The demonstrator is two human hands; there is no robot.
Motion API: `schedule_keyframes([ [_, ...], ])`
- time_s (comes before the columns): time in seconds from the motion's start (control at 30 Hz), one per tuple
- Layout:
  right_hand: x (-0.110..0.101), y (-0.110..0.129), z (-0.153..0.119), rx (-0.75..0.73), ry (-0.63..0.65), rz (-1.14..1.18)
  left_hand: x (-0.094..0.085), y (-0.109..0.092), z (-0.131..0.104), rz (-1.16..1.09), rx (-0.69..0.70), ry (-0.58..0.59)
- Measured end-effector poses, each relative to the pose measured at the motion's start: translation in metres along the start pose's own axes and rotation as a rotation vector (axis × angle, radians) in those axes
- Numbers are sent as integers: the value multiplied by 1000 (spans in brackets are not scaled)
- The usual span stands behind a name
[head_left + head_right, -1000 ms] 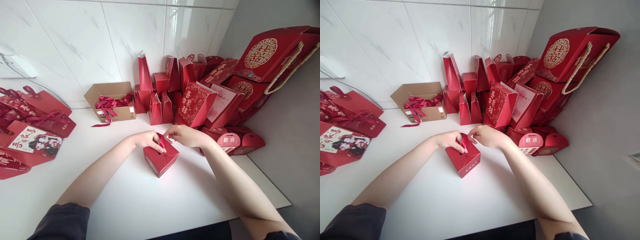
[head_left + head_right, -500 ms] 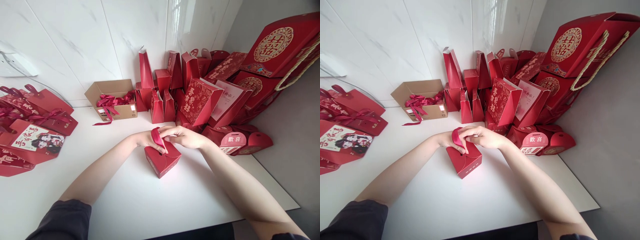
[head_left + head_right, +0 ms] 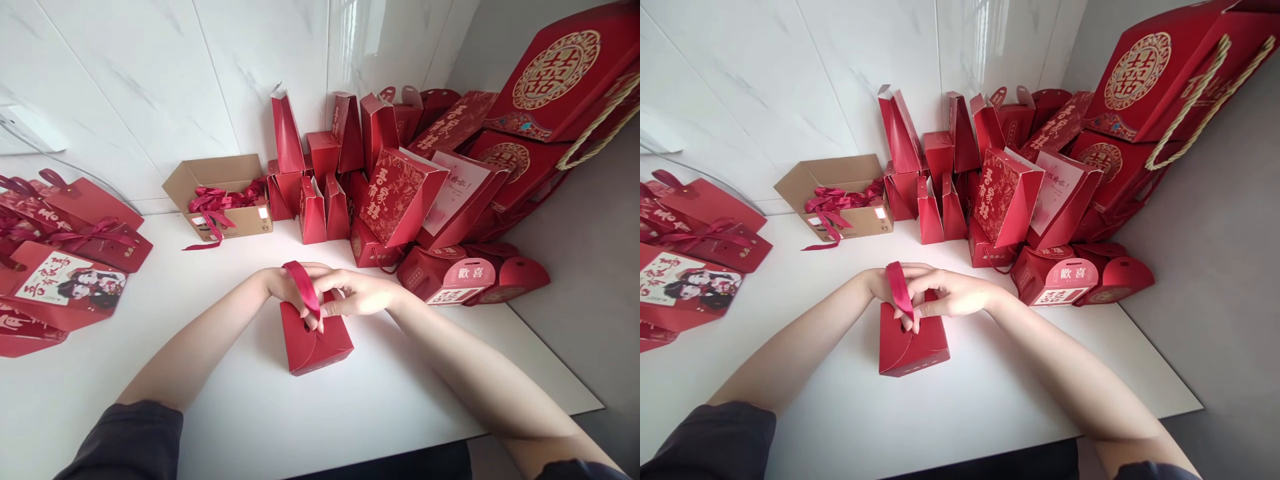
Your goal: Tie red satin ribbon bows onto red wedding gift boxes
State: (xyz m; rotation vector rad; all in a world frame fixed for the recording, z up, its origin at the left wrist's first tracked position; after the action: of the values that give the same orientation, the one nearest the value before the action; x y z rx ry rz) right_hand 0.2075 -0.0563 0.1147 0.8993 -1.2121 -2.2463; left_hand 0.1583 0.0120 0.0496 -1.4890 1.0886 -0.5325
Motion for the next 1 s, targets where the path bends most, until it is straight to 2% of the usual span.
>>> schedule_keyframes([
  [0.07, 0, -3, 1, 13, 3, 28, 22, 4, -6, 51, -81, 257],
  [0.13, 0, -6, 0, 22, 1, 32, 35, 6, -12, 83, -148, 417],
  [0.23, 0, -11, -1, 40, 3, 57, 39, 2, -14, 78, -160, 441],
  [0.37, -3, -15, -2, 61, -27, 73, 39, -10, -17, 72, -64, 436],
  [0.53, -12, 7, 0, -21, -117, -9, 23, -37, -25, 87, 68, 250],
  [0.7, -18, 22, 1, -70, -182, -141, 11, -69, -35, 233, 230, 44],
  [0.8, -26, 17, 0, -86, -277, -171, -4, -75, -41, 358, 231, -187],
  [0.93, -37, 0, -4, -29, -428, -201, -25, -74, -58, 616, 125, -560],
  [1.0, -41, -6, -6, -6, -473, -207, -27, -75, -67, 641, 108, -675],
])
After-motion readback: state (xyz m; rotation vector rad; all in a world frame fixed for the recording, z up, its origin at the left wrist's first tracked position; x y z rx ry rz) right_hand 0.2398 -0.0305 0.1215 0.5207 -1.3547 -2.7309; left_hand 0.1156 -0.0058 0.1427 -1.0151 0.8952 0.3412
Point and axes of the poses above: each hand's wrist, its own z-axis towards the middle knuckle, its own x-axis out of the palm, y = z × x, the point moved 8 cm from there along z, towards the middle knuckle, and after that the axes turned 11 degrees about -y, right-handed, at the moved point
